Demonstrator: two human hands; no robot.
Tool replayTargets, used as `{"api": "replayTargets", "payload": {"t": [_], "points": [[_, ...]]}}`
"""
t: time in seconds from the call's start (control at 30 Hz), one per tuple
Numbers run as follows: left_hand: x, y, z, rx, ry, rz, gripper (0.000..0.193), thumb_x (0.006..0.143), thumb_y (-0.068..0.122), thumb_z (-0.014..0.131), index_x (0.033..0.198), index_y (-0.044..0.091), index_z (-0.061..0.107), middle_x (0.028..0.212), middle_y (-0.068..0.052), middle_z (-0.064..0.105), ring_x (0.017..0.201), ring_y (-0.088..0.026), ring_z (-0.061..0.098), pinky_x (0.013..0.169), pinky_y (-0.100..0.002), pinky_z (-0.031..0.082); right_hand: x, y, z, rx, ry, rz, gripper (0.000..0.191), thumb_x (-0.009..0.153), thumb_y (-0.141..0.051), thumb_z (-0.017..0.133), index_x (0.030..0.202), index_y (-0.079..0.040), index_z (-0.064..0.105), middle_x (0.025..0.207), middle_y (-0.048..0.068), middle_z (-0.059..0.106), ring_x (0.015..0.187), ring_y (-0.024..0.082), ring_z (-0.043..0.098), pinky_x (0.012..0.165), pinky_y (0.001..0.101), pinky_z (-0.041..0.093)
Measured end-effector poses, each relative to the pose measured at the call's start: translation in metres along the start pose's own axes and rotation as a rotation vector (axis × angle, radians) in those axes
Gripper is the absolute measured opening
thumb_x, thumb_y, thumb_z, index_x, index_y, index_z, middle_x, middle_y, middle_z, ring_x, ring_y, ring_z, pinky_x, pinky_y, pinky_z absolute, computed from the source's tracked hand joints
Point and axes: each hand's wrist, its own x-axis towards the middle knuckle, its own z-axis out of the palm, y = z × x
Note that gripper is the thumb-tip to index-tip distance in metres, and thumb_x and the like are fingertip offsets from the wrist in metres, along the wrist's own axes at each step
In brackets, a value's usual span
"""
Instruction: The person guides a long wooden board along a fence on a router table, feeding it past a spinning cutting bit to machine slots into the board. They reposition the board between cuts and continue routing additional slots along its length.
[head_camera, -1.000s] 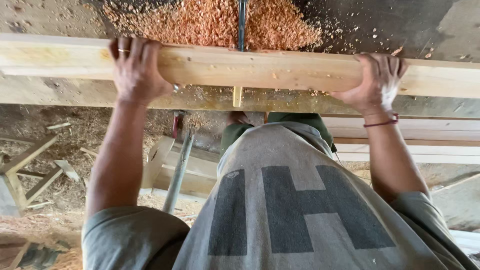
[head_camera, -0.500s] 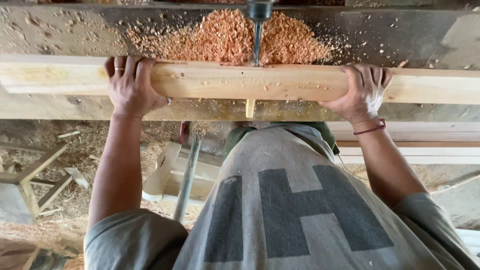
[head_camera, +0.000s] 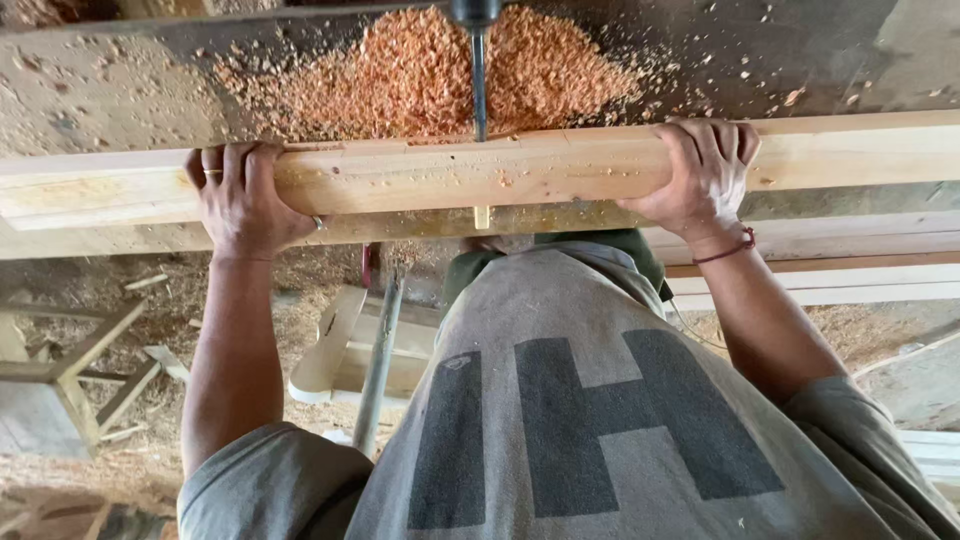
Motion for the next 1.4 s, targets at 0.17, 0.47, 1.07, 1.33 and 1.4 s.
{"api": "replayTargets", "payload": {"t": [0.17,0.47,1.07,1.33,1.4], "points": [[-0.031,0.013,0.003,0.012,-0.032,-0.047,0.048,0.071,0.018,0.073,0.117,0.014,0.061,0.117,-0.005,0.058,0.112,-0.027,0.056,0.106,-0.049,0.041,-0.019,-0.005,0.001,0.031,-0.032,0.004,0.077,0.064,-0.055,0.100,0.118,-0.013,0.064,0.125,0.003,0.060,0.120,0.022,0.055,0.111,0.0468,0.035],[-0.026,0.007,0.001,-0.018,0.007,-0.023,0.046,0.073,0.015,0.073,0.118,0.012,0.063,0.114,-0.004,0.060,0.112,-0.026,0.058,0.107,-0.049,0.042,-0.014,-0.009,0.001,-0.005,-0.012,-0.001,0.078,0.064,-0.061,0.096,0.116,-0.013,0.064,0.121,0.003,0.060,0.118,0.022,0.054,0.110,0.0471,0.036],[-0.020,-0.009,0.010,0.058,0.017,0.007,0.036,0.081,0.018,0.069,0.116,0.015,0.063,0.117,-0.004,0.060,0.119,-0.027,0.058,0.107,-0.049,0.041,-0.017,0.002,0.020,-0.082,-0.005,-0.019,0.079,0.064,-0.075,0.086,0.112,-0.017,0.063,0.121,0.002,0.059,0.113,0.019,0.054,0.106,0.0425,0.037],[-0.010,-0.009,0.003,0.004,0.037,-0.004,0.037,0.080,0.026,0.072,0.114,0.014,0.063,0.110,-0.006,0.060,0.107,-0.029,0.057,0.101,-0.050,0.042,-0.016,0.006,0.021,-0.072,0.006,-0.006,0.079,0.062,-0.075,0.090,0.112,-0.019,0.064,0.114,0.000,0.057,0.111,0.019,0.053,0.104,0.0424,0.037],[-0.006,-0.010,0.002,0.044,0.000,-0.011,0.035,0.083,0.018,0.071,0.117,0.017,0.065,0.112,-0.002,0.061,0.108,-0.023,0.058,0.106,-0.046,0.043,-0.013,0.005,0.018,-0.114,-0.040,0.027,0.077,0.061,-0.069,0.094,0.113,-0.021,0.064,0.114,-0.002,0.058,0.115,0.018,0.054,0.107,0.0425,0.037]]}}
